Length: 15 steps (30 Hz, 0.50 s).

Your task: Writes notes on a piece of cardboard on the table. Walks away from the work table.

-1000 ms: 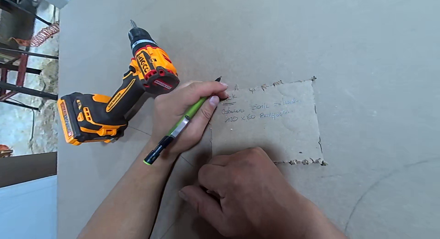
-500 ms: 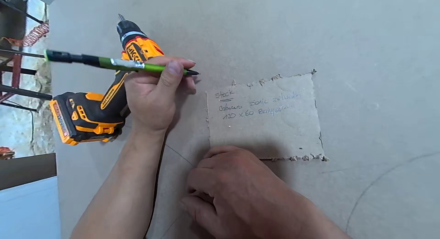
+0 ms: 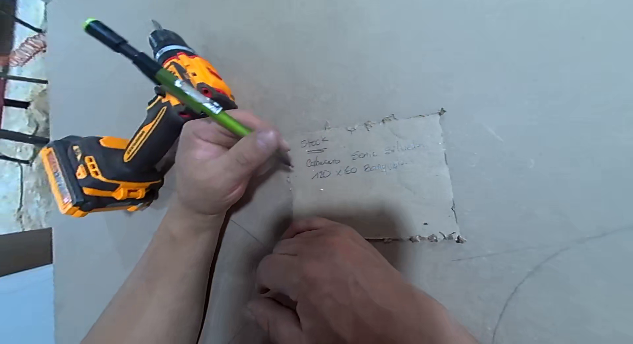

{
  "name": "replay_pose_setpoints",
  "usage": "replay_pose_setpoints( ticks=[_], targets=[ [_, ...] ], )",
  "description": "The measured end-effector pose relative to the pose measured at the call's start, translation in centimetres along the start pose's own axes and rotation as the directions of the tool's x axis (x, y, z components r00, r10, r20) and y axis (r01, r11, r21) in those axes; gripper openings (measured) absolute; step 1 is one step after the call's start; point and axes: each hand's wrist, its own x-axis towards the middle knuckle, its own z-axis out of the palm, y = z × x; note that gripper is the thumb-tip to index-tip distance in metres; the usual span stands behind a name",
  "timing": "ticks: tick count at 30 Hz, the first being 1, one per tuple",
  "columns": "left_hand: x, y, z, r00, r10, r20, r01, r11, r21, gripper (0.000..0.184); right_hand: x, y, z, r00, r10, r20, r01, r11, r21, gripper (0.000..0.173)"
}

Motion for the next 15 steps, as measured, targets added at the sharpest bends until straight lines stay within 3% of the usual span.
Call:
replay_pose_setpoints(
  ticks=[9, 15],
  targets=[
    [0.7, 0.0, 0.1, 0.995, -0.003, 0.099, 0.001, 1.0, 0.015, 0.017, -0.2, 0.1, -0.7, 0.999, 0.026, 0.046, -0.026, 1.0, 0.003, 0.032],
    [1.2, -0.1, -0.5, 0.98, 0.01, 0.2, 0.018, 0.99, -0.14, 0.013, -0.4, 0.0, -0.8, 0.999, 0.023, 0.04, -0.023, 1.0, 0.004, 0.031]
  ],
)
